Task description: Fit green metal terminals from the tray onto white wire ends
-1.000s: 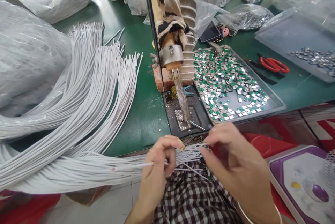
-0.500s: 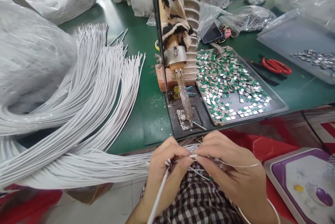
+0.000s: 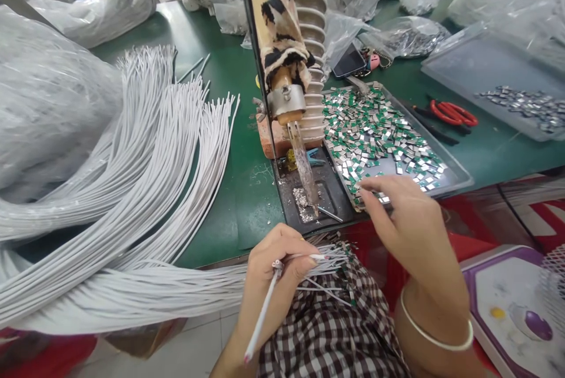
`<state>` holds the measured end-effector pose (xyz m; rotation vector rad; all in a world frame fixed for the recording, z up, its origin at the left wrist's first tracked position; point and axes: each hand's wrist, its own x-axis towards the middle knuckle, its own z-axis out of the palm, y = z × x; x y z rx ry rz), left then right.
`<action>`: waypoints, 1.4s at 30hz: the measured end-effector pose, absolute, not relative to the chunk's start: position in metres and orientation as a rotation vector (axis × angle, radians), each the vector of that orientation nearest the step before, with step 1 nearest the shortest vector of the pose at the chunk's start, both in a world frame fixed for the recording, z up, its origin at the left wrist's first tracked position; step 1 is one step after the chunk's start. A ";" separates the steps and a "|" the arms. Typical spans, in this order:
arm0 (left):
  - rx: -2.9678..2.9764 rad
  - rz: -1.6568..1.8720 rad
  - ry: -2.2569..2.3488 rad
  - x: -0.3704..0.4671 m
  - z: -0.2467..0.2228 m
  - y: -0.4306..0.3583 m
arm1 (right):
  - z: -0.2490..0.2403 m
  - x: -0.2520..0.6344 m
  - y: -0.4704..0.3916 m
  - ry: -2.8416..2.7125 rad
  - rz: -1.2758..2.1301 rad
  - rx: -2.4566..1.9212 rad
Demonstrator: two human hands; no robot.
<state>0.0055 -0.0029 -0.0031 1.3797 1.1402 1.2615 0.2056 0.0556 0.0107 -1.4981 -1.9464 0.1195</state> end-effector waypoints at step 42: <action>1.266 1.394 1.304 0.019 0.020 0.013 | 0.012 0.162 0.027 -1.634 0.284 -0.989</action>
